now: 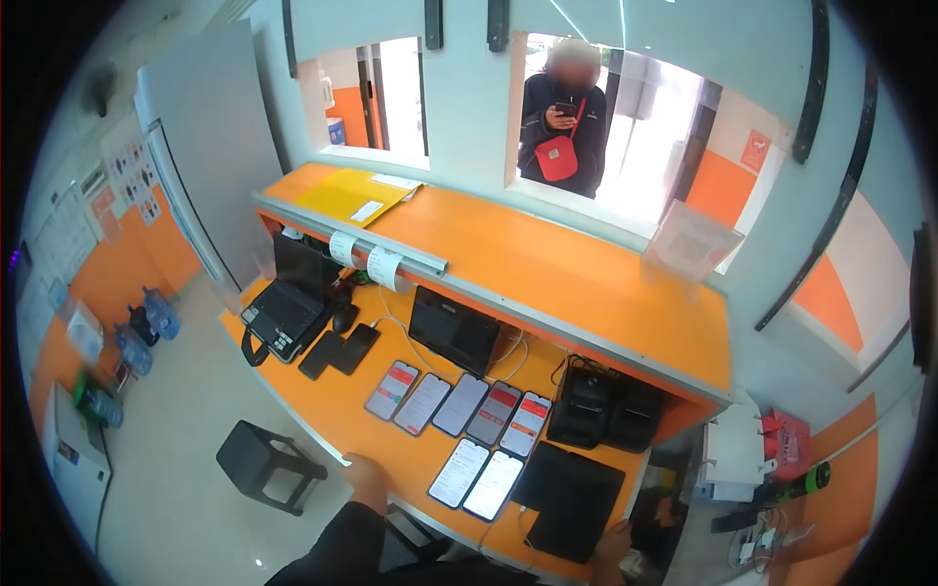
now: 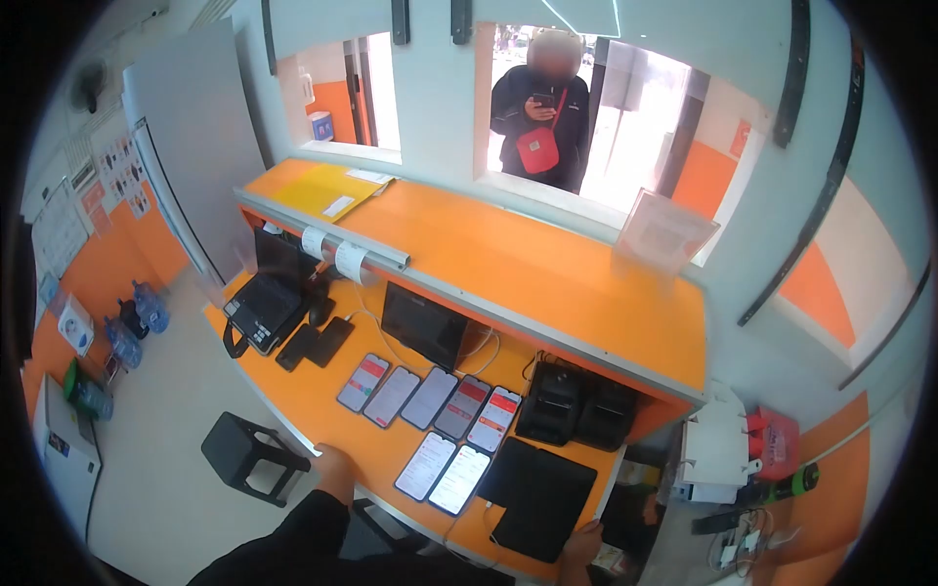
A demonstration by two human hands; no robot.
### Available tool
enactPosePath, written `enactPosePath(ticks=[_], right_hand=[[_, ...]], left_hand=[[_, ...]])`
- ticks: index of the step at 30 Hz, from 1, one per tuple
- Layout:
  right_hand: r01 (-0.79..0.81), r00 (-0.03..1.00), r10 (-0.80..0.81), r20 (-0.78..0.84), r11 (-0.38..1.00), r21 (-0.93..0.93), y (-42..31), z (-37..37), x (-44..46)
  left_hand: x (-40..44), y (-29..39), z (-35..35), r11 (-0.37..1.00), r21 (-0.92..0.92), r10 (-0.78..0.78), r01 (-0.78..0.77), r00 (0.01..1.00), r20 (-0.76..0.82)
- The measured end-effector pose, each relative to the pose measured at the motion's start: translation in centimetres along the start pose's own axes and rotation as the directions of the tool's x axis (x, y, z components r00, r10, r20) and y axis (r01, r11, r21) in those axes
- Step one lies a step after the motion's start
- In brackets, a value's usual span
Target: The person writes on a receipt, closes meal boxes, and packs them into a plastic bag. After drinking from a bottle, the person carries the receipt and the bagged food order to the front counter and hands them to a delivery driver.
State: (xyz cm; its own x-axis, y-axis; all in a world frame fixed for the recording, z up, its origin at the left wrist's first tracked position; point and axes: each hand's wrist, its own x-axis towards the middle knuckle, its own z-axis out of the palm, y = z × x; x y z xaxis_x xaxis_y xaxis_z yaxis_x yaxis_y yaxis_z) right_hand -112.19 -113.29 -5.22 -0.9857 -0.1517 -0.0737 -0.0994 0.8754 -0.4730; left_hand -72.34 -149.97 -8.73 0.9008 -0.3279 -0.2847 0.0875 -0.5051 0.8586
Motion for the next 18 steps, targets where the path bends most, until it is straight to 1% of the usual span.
enactPosePath(ticks=[1,2,4,5,7,8,10,11,13,14,16,18], right_hand=[[-0.019,1.0,0.019,-0.009,1.0,-0.012,-0.3,-0.2,-0.3],[-0.024,1.0,0.024,-0.008,1.0,-0.006,-0.4,-0.3,-0.4],[-0.045,0.999,0.046,0.025,0.998,-0.035,-0.6,-0.6,-0.3],[-0.046,0.999,0.046,0.022,0.998,-0.031,-0.7,-0.6,-0.3],[-0.058,0.998,0.059,0.019,0.997,-0.04,-0.8,-0.6,-0.2],[-0.061,0.998,0.062,0.015,0.997,-0.037,-0.8,-0.7,-0.3],[-0.054,0.998,0.055,0.017,0.998,-0.034,-0.8,-1.0,-0.4],[-0.058,0.998,0.059,0.011,0.998,-0.03,-0.8,-1.0,-0.3],[-0.022,1.0,0.022,-0.002,1.0,0.02,-0.5,-0.6,-0.2],[-0.024,1.0,0.024,-0.008,0.999,0.023,-0.3,-0.6,-0.1],[-0.033,0.999,0.033,0.001,0.999,0.024,-0.3,-0.4,-0.1],[-0.021,1.0,0.021,-0.01,0.999,0.036,-0.4,-0.5,-0.3]], left_hand=[[-0.3,0.5,-0.3,0.998,0.045,-0.05,0.05,0.999,0.005],[0.0,0.3,0.0,0.998,0.043,-0.043,0.043,0.999,0.008],[1.9,-2.5,1.6,0.989,-0.144,0.05,-0.02,0.977,0.207],[3.1,-3.8,2.3,0.99,-0.137,0.076,-0.043,0.966,0.247],[5.9,-6.2,3.8,0.972,0.135,0.153,-0.194,0.951,0.267],[7.5,-7.7,4.6,0.917,0.276,0.21,-0.289,0.936,0.283],[9.6,-9.9,5.9,0.833,0.399,0.286,-0.383,0.916,0.282],[9.3,-9.4,5.8,0.833,0.394,0.288,-0.388,0.913,0.289],[7.9,-7.0,4.0,0.661,0.555,0.213,-0.505,0.836,0.506],[7.1,-6.1,3.5,0.663,0.55,0.215,-0.509,0.832,0.511],[5.6,-4.7,3.0,0.708,0.633,0.055,-0.314,0.918,0.393],[5.4,-4.5,2.7,0.771,0.578,0.057,-0.269,0.932,0.357]])
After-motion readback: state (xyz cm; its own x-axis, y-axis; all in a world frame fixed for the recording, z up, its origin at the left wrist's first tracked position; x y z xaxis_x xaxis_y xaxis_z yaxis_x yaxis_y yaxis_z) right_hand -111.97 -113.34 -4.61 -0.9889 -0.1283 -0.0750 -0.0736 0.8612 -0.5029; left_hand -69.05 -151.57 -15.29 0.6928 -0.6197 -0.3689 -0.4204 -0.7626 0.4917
